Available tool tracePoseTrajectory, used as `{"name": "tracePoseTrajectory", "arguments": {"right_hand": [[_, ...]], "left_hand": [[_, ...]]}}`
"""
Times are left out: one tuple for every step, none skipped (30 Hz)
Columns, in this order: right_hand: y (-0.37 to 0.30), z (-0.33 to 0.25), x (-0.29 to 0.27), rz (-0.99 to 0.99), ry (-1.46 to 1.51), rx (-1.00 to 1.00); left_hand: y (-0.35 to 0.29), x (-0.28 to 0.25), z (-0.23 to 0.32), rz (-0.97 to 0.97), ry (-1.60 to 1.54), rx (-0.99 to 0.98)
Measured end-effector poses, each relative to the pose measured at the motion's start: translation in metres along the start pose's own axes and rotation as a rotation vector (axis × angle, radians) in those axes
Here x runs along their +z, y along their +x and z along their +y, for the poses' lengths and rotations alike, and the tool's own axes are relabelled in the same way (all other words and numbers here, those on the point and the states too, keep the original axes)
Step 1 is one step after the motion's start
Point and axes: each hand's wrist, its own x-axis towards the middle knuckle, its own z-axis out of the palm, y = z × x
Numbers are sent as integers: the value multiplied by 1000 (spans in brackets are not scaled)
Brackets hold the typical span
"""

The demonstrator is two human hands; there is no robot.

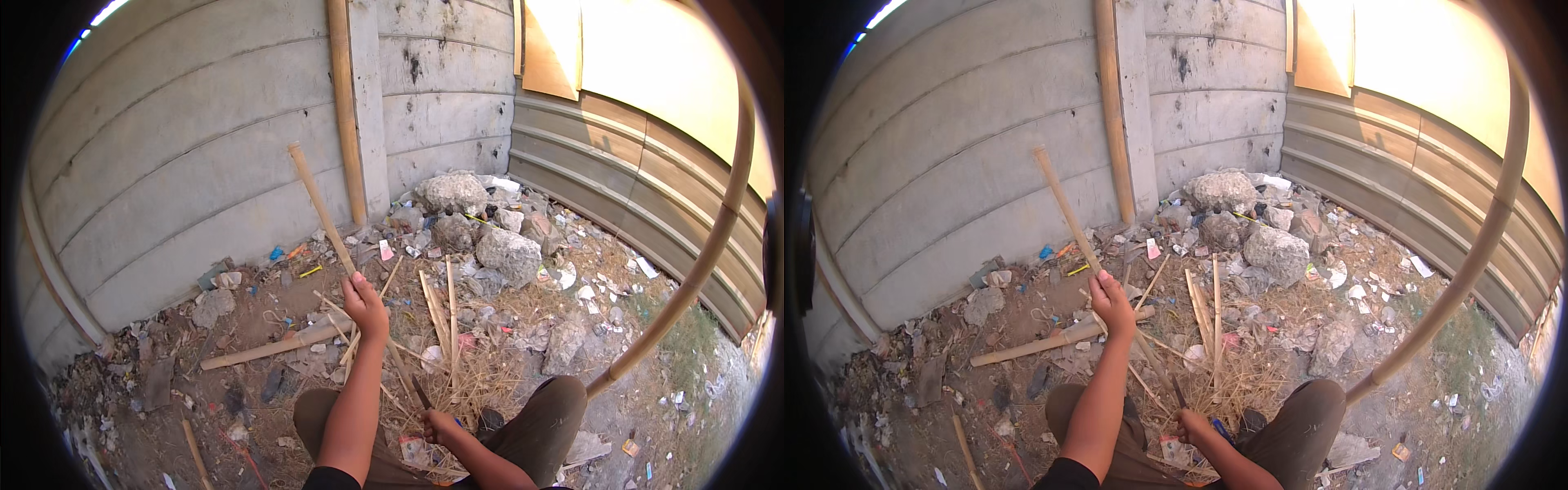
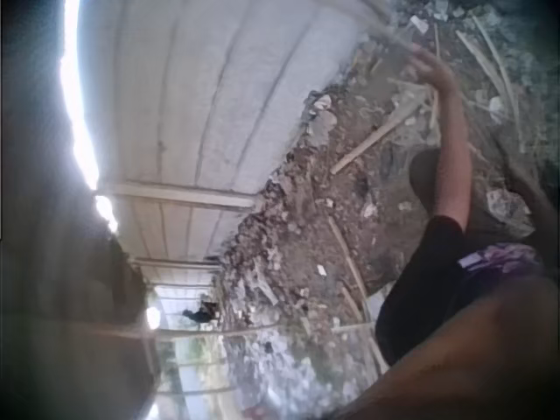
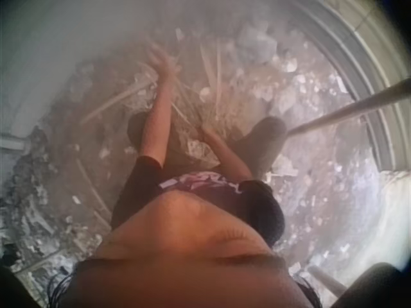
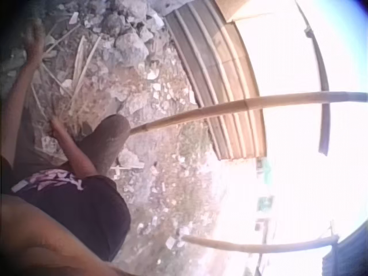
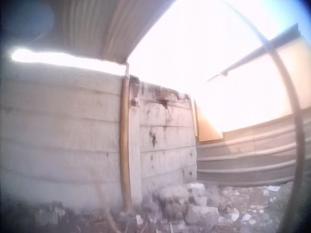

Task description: The person sits on the ground and uses a knife to sharpen the end of a thin wooden stick. They hold the stick against their leg and scrape the blade along it to create a point, then switch to a machete to further refine the tip.

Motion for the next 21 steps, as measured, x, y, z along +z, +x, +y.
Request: {"name": "tracePoseTrajectory", "arguments": {"right_hand": [[-33,-16,11,7,-87,-108],[-60,-32,21,6,-179,-222],[-74,-44,27,67,-318,-494],[-85,-47,32,124,-450,-750],[-88,-44,35,176,-583,-1005],[-80,-34,33,171,-540,-1067],[-66,-21,25,178,-494,-1141],[-52,-6,18,170,-449,-1213],[-37,17,10,246,-496,-1185],[-14,42,-6,282,-662,-996],[15,63,-27,326,-823,-804],[51,82,-58,229,-705,-445],[86,96,-98,152,-561,-98],[97,99,-99,89,-469,64],[104,98,-104,45,-386,223],[95,92,-80,30,-368,205],[80,83,-57,18,-352,193],[56,72,-38,22,-327,191],[38,61,-30,48,-288,190],[31,49,-24,40,-154,185],[25,32,-21,39,-16,170]], "left_hand": [[-6,7,0,-10,73,29],[-9,16,2,-10,69,37],[-10,23,5,-16,70,46],[-14,23,7,-30,86,50],[-14,25,8,-17,85,46],[-15,22,8,-29,82,30],[-16,25,10,-45,63,16],[-14,24,12,-54,53,9],[-12,21,11,-43,62,23],[-12,17,11,-42,96,21],[-12,19,12,-42,120,16],[-14,24,15,-38,132,9],[-21,38,20,-44,91,-7],[-20,36,19,-40,92,-6],[-17,37,21,-41,86,1],[-8,27,17,-36,98,21],[-1,16,13,-28,111,35],[0,6,8,-25,122,31],[-1,7,12,6,125,89],[-4,10,13,-9,92,51],[-6,14,13,-26,52,12]]}}
